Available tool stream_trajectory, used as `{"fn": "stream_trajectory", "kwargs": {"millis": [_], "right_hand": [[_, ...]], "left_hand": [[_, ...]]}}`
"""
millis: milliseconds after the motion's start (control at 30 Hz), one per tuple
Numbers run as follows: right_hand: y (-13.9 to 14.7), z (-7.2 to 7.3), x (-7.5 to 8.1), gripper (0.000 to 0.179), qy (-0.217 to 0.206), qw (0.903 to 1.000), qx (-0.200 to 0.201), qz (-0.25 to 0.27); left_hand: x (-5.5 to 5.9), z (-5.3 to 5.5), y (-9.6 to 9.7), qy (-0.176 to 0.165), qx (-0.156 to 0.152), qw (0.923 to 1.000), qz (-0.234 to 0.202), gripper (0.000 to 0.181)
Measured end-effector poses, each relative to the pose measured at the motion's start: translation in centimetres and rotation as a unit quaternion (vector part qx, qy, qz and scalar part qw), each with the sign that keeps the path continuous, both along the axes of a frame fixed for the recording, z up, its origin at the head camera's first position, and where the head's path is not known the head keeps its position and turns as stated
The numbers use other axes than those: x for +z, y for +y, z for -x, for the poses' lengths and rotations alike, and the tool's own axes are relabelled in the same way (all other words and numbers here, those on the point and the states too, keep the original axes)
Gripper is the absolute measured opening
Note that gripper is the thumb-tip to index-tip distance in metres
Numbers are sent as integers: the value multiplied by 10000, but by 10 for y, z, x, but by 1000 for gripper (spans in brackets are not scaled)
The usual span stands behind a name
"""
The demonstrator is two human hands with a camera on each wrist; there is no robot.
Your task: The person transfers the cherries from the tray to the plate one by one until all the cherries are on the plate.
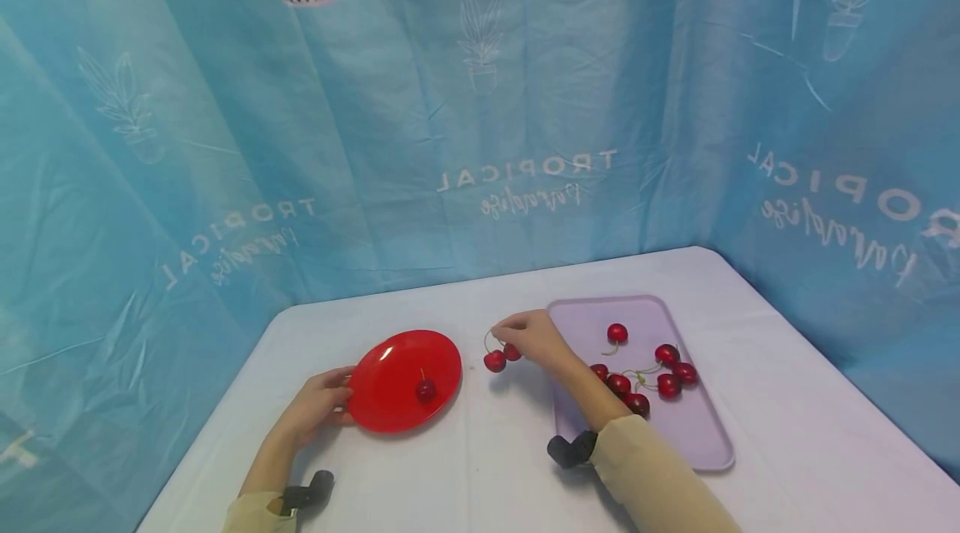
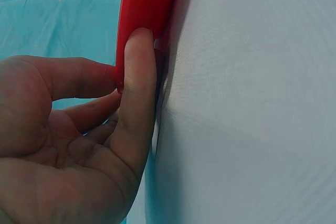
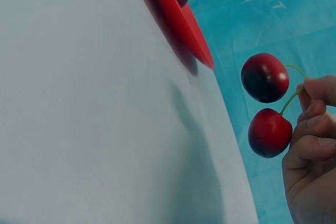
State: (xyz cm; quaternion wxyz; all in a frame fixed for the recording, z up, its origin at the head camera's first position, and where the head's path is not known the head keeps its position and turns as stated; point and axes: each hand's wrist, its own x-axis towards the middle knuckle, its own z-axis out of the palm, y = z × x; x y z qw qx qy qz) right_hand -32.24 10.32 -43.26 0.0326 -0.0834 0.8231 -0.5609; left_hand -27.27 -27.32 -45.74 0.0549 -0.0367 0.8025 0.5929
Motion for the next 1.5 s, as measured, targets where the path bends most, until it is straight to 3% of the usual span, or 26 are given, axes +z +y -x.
{"fn": "stream_trajectory", "kwargs": {"millis": [567, 967, 1233, 1500], "right_hand": [[-29, 2, -1, 28, -185, 9987, 284, 369], [-47, 7, -9, 30, 26, 9981, 459, 418], [-61, 11, -4, 22, 145, 9981, 459, 376], [-73, 14, -4, 22, -23, 9982, 438, 405]], "left_hand": [[-2, 2, 1, 2, 79, 9999, 83, 48], [-3, 0, 0, -133, 30, 9999, 24, 51], [-2, 2, -1, -53, 63, 10000, 3, 50], [-1, 2, -1, -112, -10, 9999, 12, 51]]}}
